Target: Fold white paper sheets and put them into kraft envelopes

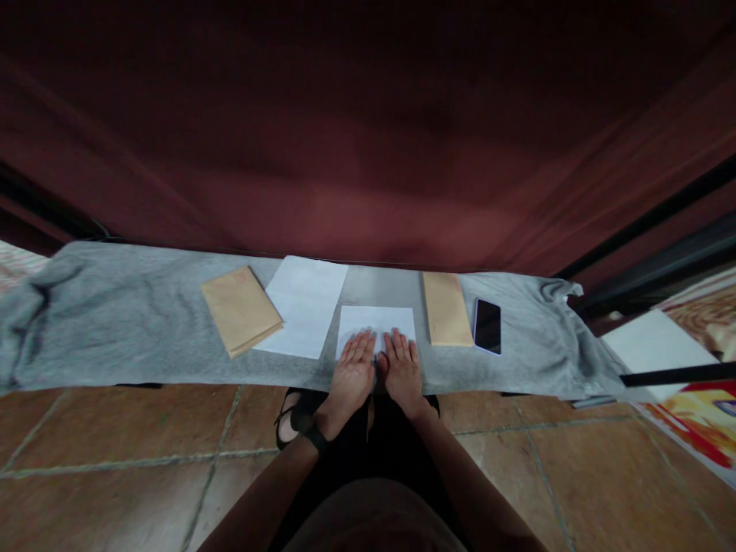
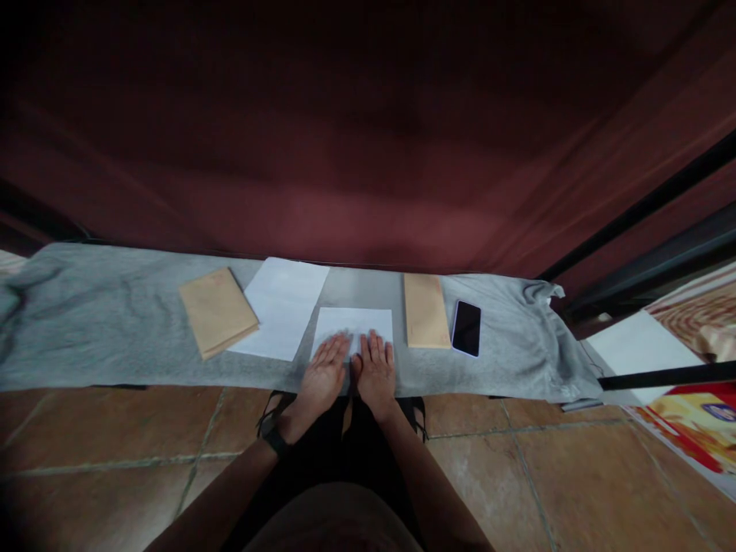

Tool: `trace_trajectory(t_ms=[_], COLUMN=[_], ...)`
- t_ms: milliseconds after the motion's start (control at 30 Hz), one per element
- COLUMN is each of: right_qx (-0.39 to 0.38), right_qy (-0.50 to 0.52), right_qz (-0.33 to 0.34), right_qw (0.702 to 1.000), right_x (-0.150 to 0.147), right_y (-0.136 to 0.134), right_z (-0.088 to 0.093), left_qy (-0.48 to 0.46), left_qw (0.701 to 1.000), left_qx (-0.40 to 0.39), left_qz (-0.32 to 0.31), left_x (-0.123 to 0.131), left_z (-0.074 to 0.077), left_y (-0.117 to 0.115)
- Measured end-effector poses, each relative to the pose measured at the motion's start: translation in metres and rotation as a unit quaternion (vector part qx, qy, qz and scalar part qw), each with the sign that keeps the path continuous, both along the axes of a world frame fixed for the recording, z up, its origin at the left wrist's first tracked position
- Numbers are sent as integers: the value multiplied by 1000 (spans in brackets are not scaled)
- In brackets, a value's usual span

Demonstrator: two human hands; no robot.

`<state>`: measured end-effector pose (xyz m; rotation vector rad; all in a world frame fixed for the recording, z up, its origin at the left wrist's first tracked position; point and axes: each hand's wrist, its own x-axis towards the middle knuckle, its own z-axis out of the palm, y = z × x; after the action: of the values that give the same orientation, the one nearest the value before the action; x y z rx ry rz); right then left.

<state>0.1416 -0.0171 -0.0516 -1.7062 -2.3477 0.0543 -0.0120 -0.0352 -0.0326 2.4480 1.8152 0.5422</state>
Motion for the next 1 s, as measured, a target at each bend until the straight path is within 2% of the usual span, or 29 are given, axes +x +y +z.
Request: trace_trajectory(t_ms=[100,200,300,433,767,900,1000], right_qx=[-9,-1,16,27,43,47,44], right_qy=[-12,-3,21,43,30,25,23], right_qz=[19,17,5,-4,-44,-49,-49], right_qw=[1000,1000,1000,999,998,997,998], right_x=[2,3,1,-2,-3,-2,-2], right_y=[0,0,0,1,1,1,1], right_z=[-3,-5,-6,-6,-14,-15,-16], left_qy=[-10,2,20,38,67,79,100], left_qw=[1000,999,999,998,992,990,990], left_qx=[-19,-34,-26,-19,-37,-35,-40], left_qz=[-9,15,33,49,101,112,95], left_x=[26,34,23,5,-9,-16,-13], left_z=[-3,-12,-18,-19,-20,-16,-10], left_y=[7,11,11,10,13,9,11])
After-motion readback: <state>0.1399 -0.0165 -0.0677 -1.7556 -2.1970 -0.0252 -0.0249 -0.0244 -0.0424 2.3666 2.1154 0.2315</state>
